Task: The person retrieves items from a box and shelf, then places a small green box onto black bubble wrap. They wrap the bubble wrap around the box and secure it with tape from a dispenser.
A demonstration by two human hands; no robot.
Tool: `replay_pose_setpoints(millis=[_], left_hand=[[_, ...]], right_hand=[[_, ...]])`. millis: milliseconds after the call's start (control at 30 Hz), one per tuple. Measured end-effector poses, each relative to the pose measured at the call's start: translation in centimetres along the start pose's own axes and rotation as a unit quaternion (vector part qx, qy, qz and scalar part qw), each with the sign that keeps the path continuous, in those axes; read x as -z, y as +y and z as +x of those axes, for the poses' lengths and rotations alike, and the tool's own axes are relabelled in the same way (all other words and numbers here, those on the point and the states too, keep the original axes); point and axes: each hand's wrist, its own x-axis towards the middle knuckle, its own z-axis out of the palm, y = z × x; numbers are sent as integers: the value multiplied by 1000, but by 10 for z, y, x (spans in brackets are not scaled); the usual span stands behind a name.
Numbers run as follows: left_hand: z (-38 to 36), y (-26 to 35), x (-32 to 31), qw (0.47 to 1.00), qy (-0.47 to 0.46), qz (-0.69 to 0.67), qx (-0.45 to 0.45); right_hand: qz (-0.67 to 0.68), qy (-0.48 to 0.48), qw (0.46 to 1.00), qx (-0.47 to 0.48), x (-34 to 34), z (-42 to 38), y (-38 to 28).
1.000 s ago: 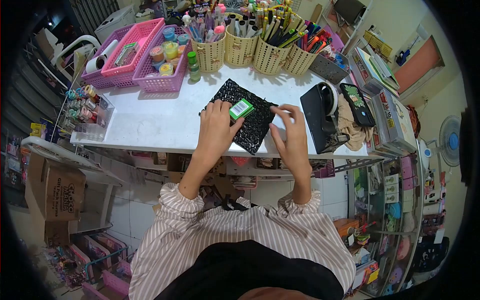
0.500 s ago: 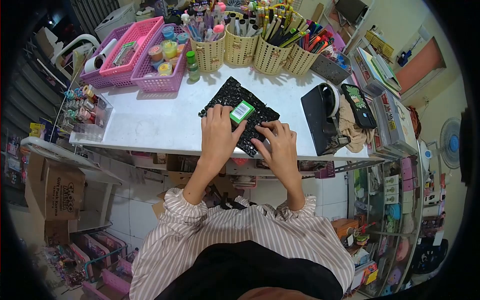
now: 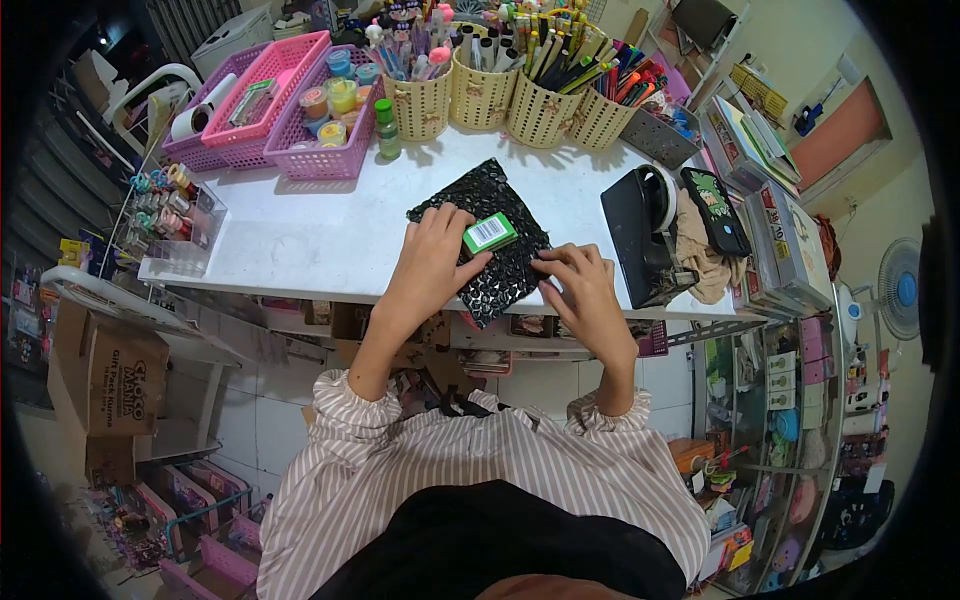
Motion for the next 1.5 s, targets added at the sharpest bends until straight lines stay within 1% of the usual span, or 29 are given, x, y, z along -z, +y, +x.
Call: replay_pose_setpoints(millis=[133,200,233,300,333,400,433,500,533,567,633,700,767,800,833,900,933,1000,1033,1100,1133,1167,1233,1300,1367,1500], left_hand=[[-2,2,6,999,-27,-18,7],[-2,1,8,999,-40,-30,13],[-3,1,8,999,-40,-30,13],[-5,2,7,998,-11,-61,21],[-7,5,8,998,-11,-61,23],[-16,18,13,993,109,-41,-6],[-23,21,16,993,109,-41,-5],[-42,24,24,989,56,-100,-92],[-49,26,26,989,18,-95,-111],[-53,26,24,989,17,-95,-110],[-60,22,17,994,-19,17,-103],[-61,14,12,995,-1,39,-92],[-62,9,13,994,52,-23,-92],[-58,12,14,991,96,-48,-77],[-55,14,16,991,96,-49,-76],[-49,15,17,988,114,-106,-18],[-46,14,16,984,111,-139,8],[-39,15,17,983,120,-139,16],[-36,14,17,982,130,-137,25],[-29,15,13,977,139,-159,29],[-24,16,13,972,135,-179,65],[-20,18,12,966,130,-199,102],[-13,18,5,960,151,-211,104],[-11,16,0,950,160,-221,150],[-10,16,2,950,157,-222,150],[-11,10,-2,949,153,-222,160]], right_hand=[[20,-21,999,-17,0,-6,-5],[34,13,999,-1,-1,-7,-4],[34,12,999,0,0,-7,-5],[36,21,999,12,4,-7,-9],[37,20,999,13,4,-8,-7],[17,-7,1000,19,3,-11,-2],[18,-7,1000,19,1,-12,-1],[33,9,999,31,-2,-15,0],[34,8,999,30,-2,-15,0],[40,9,999,29,-2,-15,0],[49,8,998,28,-3,-14,-1],[60,19,997,38,0,-12,-3],[55,29,997,39,2,-10,-3],[49,41,997,40,2,-9,-3],[49,40,997,40,2,-8,-1],[84,26,994,72,2,-2,7],[83,25,994,68,2,2,8],[162,50,983,76,2,13,9],[162,51,983,73,1,19,7],[288,67,955,-16,-4,30,2],[252,92,963,-17,-9,34,3],[252,92,963,-17,-9,36,1],[221,37,964,-144,-7,40,-3],[222,48,963,-146,-11,42,-2],[223,61,961,-150,-18,42,3],[279,84,942,-164,-29,44,11]])
